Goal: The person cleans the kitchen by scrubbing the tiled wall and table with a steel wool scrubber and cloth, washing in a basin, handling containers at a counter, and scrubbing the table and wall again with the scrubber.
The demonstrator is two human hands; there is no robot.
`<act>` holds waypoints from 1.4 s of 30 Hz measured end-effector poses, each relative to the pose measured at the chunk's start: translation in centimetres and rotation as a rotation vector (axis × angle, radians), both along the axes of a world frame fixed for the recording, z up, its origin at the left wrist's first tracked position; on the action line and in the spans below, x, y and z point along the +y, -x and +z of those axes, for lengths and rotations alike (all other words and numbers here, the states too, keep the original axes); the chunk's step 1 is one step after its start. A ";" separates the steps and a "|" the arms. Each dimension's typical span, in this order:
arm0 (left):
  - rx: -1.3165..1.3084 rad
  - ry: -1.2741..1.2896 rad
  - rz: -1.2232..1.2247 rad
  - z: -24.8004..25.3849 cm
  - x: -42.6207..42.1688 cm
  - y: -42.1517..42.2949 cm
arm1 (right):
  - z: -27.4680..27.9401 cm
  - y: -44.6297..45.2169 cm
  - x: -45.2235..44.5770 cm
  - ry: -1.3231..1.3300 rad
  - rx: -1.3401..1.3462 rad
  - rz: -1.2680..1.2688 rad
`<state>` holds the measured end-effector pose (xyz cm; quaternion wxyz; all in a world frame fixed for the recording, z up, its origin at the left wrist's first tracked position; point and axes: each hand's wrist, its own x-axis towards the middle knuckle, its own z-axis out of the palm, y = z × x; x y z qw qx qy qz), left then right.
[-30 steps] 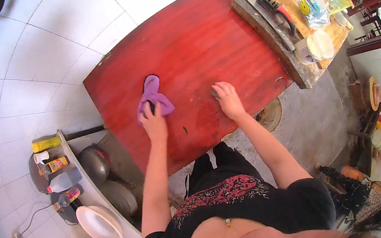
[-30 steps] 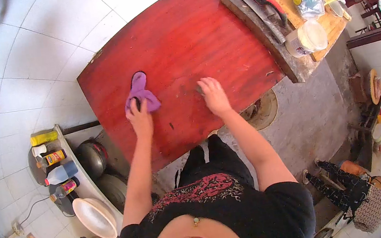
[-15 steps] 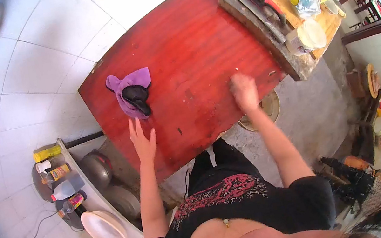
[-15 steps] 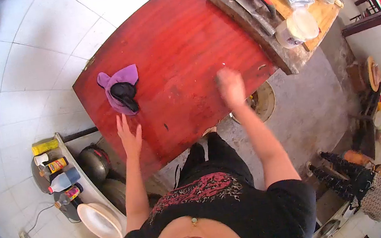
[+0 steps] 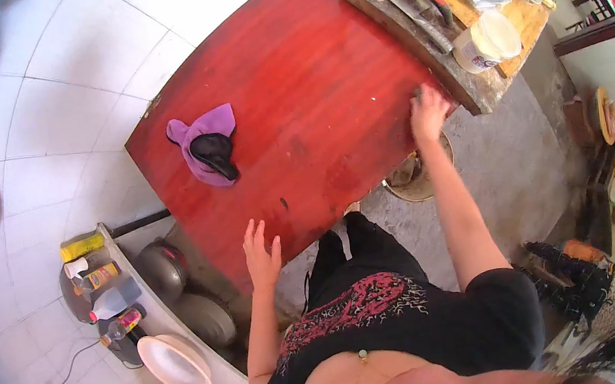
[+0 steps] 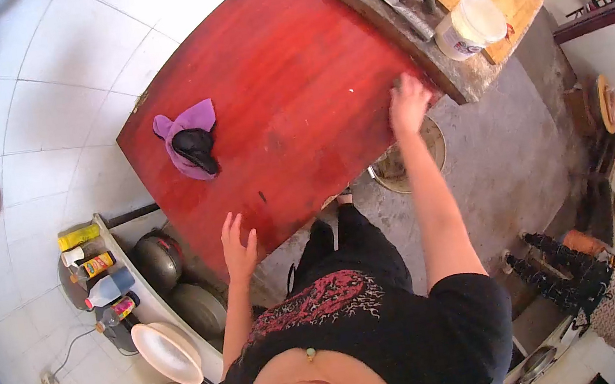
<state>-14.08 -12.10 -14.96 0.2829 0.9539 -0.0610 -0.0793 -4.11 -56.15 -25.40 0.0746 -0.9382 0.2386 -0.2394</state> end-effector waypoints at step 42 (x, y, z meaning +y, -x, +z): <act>-0.088 0.060 0.299 -2.1 19.9 15.4 | 3.4 10.9 39.1 -0.316 0.222 0.885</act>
